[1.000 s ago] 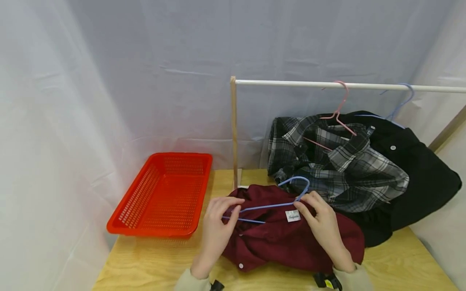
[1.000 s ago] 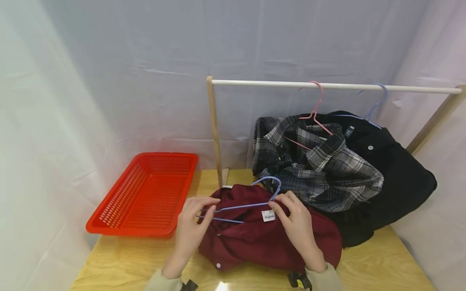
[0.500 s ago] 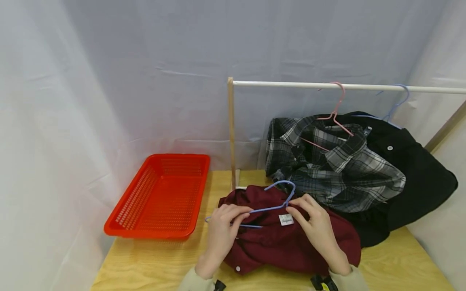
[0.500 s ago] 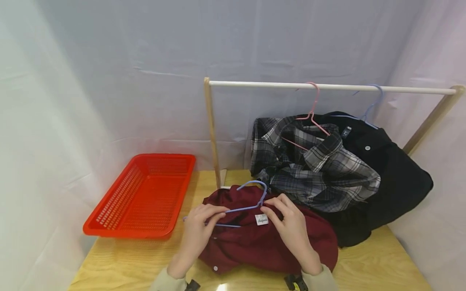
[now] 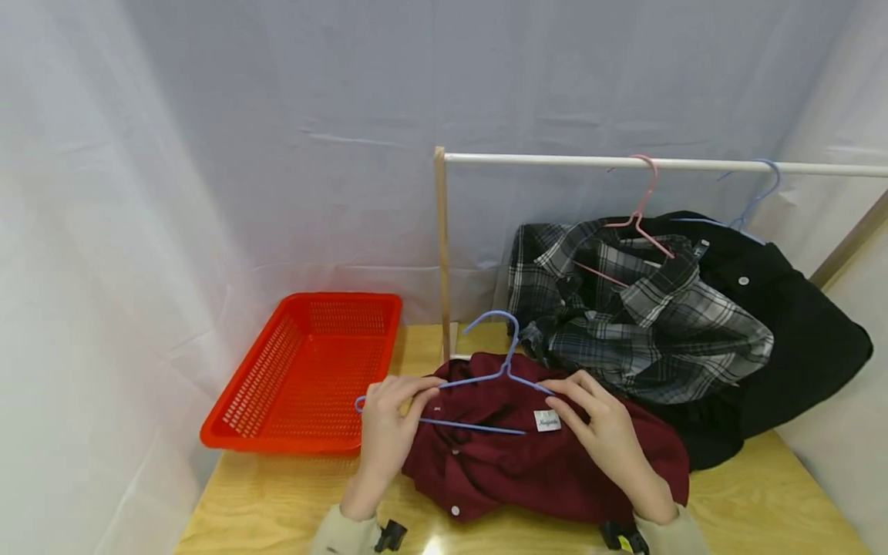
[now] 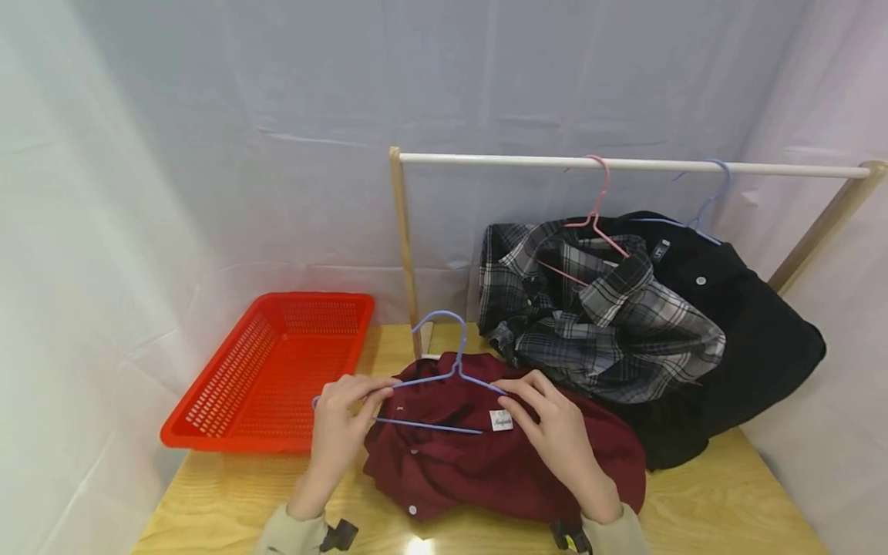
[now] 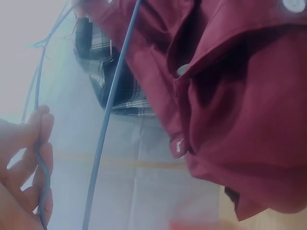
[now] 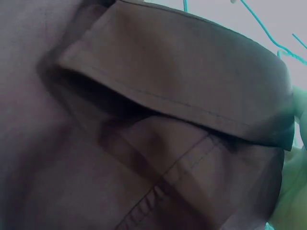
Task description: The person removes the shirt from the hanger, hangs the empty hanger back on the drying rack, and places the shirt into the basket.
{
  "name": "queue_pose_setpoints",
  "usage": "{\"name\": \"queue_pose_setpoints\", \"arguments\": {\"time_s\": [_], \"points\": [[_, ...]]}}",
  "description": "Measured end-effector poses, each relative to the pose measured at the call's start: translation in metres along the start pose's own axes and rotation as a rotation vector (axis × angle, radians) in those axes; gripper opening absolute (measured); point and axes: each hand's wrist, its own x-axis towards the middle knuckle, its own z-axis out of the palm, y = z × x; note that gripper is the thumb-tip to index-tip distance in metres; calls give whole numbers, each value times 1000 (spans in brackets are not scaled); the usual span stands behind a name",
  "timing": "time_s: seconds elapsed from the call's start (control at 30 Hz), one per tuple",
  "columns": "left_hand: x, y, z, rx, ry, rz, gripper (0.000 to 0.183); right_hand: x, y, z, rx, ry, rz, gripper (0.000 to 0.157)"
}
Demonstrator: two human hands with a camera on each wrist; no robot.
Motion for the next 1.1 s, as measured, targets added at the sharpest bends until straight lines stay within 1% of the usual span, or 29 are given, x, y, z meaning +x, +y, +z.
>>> {"name": "queue_pose_setpoints", "arguments": {"time_s": [0.07,0.17,0.23,0.3,0.4,0.47,0.5,0.53,0.57,0.6,0.63,0.67,0.73,0.8,0.83,0.87,0.9,0.97,1.03,1.1], "points": [[1,0,-1,-5,0,0,19,0,-1,1,6,-2,-9,33],[1,2,0,-6,6,3,18,0,0,3,5,22,-25,30],[0,4,2,-11,27,10,18,-1,1,5,-2,49,-27,27],[-2,5,3,-20,79,19,20,-2,3,6,-5,82,-23,25],[-6,5,2,-64,204,16,22,-2,5,5,9,130,-2,21],[-9,3,2,-97,287,-22,22,-2,7,4,33,170,5,19],[-11,2,2,-115,308,-55,21,-2,7,3,46,193,2,18],[-14,1,3,-116,311,-89,20,-1,8,2,63,213,-1,18],[-18,0,4,-110,291,-137,18,-1,8,2,77,232,-6,17],[-22,-1,7,-93,247,-186,15,0,8,1,86,250,-14,18],[-26,-1,9,-79,182,-239,14,0,8,1,96,263,-20,18],[-30,-2,13,-56,98,-286,18,1,7,1,105,272,-29,19],[-38,-2,20,-35,-101,-350,37,1,6,2,124,280,-41,21],[-44,0,26,-37,-297,-389,62,2,5,3,140,283,-48,24],[-46,1,28,-40,-377,-396,73,2,4,5,150,283,-49,25],[-48,1,31,-42,-447,-388,80,2,3,6,157,286,-48,26],[-49,3,33,-51,-500,-370,81,2,3,7,165,289,-45,26],[-49,5,37,-59,-573,-308,72,2,2,8,177,295,-33,26],[-47,8,41,-77,-603,-244,55,1,2,9,181,301,-25,25],[-44,11,44,-111,-611,-194,43,1,2,9,183,303,-17,25]]}}
